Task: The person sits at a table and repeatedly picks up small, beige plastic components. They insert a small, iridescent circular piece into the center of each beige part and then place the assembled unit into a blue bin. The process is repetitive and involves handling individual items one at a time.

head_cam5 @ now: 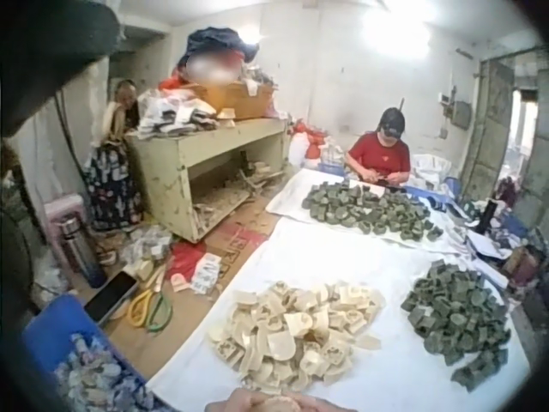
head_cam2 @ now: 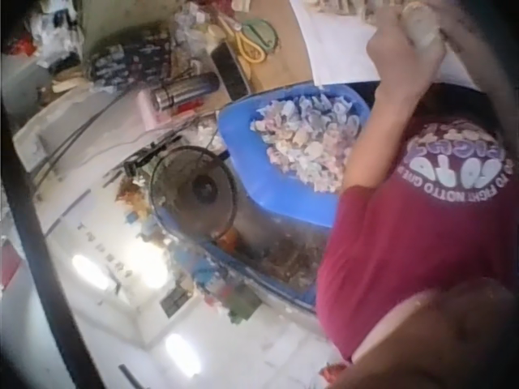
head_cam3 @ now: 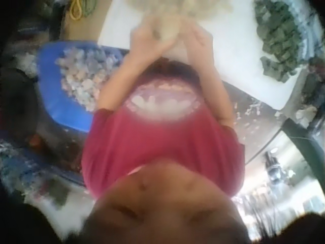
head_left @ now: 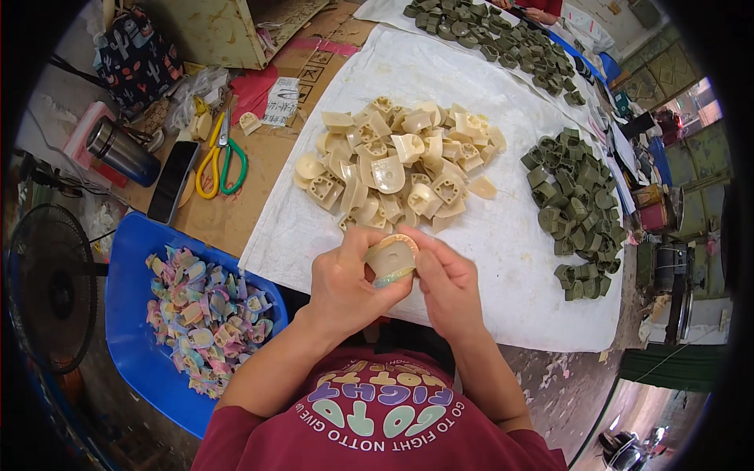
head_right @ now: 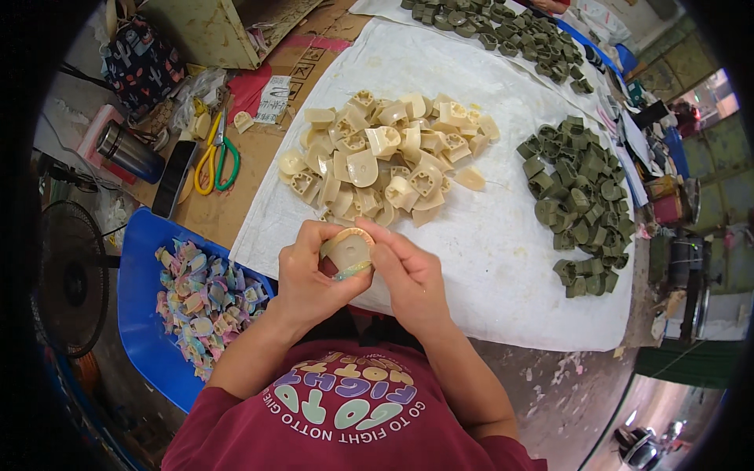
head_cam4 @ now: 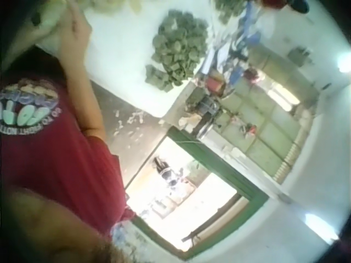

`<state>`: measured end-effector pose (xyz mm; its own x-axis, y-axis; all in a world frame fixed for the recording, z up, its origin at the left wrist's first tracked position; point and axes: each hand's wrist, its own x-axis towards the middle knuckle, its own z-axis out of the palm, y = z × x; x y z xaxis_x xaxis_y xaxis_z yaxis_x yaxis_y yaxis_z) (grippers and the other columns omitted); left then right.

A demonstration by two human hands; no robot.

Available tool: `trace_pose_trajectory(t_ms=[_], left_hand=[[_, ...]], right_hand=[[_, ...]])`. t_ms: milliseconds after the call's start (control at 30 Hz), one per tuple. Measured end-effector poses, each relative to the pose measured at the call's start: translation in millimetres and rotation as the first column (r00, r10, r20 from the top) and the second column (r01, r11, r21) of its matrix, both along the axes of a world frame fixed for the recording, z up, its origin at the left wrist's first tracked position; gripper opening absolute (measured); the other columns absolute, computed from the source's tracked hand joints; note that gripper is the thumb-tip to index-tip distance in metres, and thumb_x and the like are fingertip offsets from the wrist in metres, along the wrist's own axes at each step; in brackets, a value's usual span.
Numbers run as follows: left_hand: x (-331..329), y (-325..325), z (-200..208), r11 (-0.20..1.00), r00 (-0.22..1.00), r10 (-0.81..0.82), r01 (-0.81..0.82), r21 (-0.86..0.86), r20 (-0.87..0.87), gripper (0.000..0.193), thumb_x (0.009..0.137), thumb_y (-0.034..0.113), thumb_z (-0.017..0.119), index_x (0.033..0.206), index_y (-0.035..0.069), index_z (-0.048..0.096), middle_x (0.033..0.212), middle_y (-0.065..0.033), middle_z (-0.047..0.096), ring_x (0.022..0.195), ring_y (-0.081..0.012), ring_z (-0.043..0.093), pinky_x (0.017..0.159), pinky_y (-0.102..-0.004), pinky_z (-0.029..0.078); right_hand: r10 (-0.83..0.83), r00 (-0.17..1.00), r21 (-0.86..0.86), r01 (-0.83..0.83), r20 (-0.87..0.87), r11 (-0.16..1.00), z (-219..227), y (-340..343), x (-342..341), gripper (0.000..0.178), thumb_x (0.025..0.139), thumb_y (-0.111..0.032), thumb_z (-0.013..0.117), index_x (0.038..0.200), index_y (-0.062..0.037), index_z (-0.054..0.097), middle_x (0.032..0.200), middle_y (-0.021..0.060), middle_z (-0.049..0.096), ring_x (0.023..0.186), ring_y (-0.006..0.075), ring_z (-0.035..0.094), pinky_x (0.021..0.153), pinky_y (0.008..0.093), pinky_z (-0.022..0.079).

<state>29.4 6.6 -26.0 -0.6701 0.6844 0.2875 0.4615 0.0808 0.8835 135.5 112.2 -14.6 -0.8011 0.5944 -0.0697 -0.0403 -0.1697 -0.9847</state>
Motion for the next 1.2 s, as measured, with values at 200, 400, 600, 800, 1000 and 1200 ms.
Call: trace_pose_trajectory(t_ms=[200,400,600,800,1000,1200], left_hand=[[2.4,1.8,-0.5,0.999,0.995,0.041,-0.044,-0.025,-0.086,0.045,0.066,0.017,0.083,0.096,0.002,0.054,0.075,-0.0089,0.065,0.061,-0.0153,0.066,0.053,-0.0269,0.052],[-24.6,-16.2,-2.1,0.938,0.919,-0.343,0.348,0.010,0.195,0.039,0.076,0.009,0.076,0.109,0.000,0.058,0.081,-0.0088,0.065,0.077,-0.0133,0.065,0.073,-0.0284,0.051],[4.1,-15.5,-19.8,0.957,0.984,0.001,-0.052,0.286,0.176,0.038,0.081,0.000,0.068,0.118,0.000,0.055,0.083,-0.0037,0.062,0.076,-0.0103,0.059,0.073,-0.0241,0.049],[14.6,-27.5,-14.4,0.944,0.640,-0.324,0.174,0.279,0.697,0.023,0.096,0.014,0.052,0.110,-0.002,0.058,0.078,-0.0032,0.061,0.070,-0.0083,0.056,0.063,-0.0232,0.045],[-2.9,-59.5,-31.1,0.995,0.948,-0.098,0.092,0.034,0.303,0.033,0.096,0.023,0.044,0.072,0.001,0.052,0.060,-0.0135,0.051,0.053,-0.0256,0.050,0.053,-0.0390,0.042],[-82.8,-183.5,-44.8,0.712,0.741,0.540,-0.655,-0.253,-0.399,0.018,0.086,0.017,0.063,0.088,-0.001,0.060,0.084,-0.0138,0.060,0.079,-0.0295,0.057,0.073,-0.0376,0.045]], right_hand=[[0.025,0.997,0.212,-0.039,0.068,0.977,2.3,-5.2,-3.5,0.029,0.098,-0.006,0.048,0.124,0.0011,0.058,0.109,0.0088,0.065,0.098,0.0127,0.059,0.085,0.0268,0.047],[0.131,0.977,0.539,-0.203,0.170,0.817,3.8,9.0,4.8,0.031,0.094,-0.004,0.051,0.125,0.0014,0.056,0.107,0.0134,0.064,0.096,0.0201,0.063,0.085,0.0298,0.049],[-0.064,0.985,0.369,0.001,0.160,0.929,-13.0,-4.3,2.8,0.020,0.095,-0.014,0.056,0.104,0.0025,0.063,0.089,0.0100,0.065,0.079,0.0151,0.062,0.070,0.0283,0.050],[0.022,0.983,-0.019,-0.019,0.184,1.000,-25.7,-23.3,23.8,0.032,0.098,-0.023,0.054,0.075,-0.0019,0.061,0.062,0.0002,0.057,0.054,0.0048,0.048,0.051,0.0198,0.038],[0.288,0.917,-0.010,-0.297,0.277,0.955,-32.4,-49.4,7.4,0.026,0.095,-0.020,0.058,0.078,-0.0017,0.062,0.060,0.0002,0.055,0.054,0.0059,0.048,0.050,0.0202,0.038],[0.080,0.964,0.692,-0.239,0.254,0.681,-44.1,-23.2,-2.0,0.017,0.085,-0.014,0.070,0.095,-0.0020,0.066,0.074,0.0085,0.062,0.061,0.0167,0.062,0.054,0.0276,0.049]])
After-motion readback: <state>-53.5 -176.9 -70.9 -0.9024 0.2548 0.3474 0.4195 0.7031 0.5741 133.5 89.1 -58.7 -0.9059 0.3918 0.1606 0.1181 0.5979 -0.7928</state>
